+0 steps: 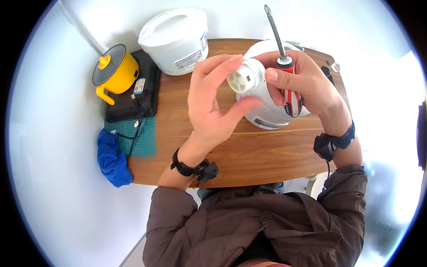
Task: The person disassembles two white rice cookers on a wooden table. They use a screwdriver to remove a small cap from the lid of the first cooker, then open the lid to reveal the inner pot. They repeat the process with a second cooker, removing the cap and opening the lid.
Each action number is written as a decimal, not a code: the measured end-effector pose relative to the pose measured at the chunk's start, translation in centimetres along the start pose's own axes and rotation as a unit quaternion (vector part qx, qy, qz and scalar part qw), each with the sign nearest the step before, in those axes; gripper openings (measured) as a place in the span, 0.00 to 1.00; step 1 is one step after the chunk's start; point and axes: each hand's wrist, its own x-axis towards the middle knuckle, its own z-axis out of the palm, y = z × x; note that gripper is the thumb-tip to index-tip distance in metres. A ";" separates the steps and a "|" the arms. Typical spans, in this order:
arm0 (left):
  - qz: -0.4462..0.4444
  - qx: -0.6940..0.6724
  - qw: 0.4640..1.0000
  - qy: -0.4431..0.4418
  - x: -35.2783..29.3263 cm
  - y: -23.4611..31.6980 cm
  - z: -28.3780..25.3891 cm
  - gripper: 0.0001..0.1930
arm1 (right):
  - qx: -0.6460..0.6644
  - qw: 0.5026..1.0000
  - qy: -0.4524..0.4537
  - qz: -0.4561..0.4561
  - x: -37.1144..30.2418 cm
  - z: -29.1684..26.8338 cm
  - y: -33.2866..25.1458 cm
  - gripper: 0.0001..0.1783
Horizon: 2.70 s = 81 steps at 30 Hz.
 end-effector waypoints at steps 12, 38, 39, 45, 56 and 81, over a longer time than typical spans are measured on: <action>-0.330 0.100 0.922 -0.175 1.4 -5.1 -9.2 0.21 | -0.504 0.836 0.208 -0.059 -0.8 -3.0 -0.1 0.17; -0.221 0.321 0.852 -0.349 -1.3 -8.2 -6.3 0.29 | -0.485 0.832 -0.043 0.265 7.2 -6.5 -2.0 0.24; -0.174 0.284 0.881 -0.336 -1.6 -7.8 -4.8 0.31 | -0.490 0.832 -0.040 0.256 7.1 -6.7 -1.5 0.27; -0.190 0.146 0.933 -0.267 -3.1 -6.5 -0.9 0.60 | -0.456 0.866 -0.017 0.204 6.0 -7.2 -4.4 0.26; -0.094 0.122 0.949 -0.275 -2.3 -5.7 0.3 0.51 | -0.227 0.962 0.153 -0.006 -2.3 -13.6 -2.9 0.30; -0.093 0.149 0.949 -0.261 -2.7 -6.5 0.6 0.54 | -0.039 0.880 0.430 -0.197 -8.8 -21.9 9.3 0.14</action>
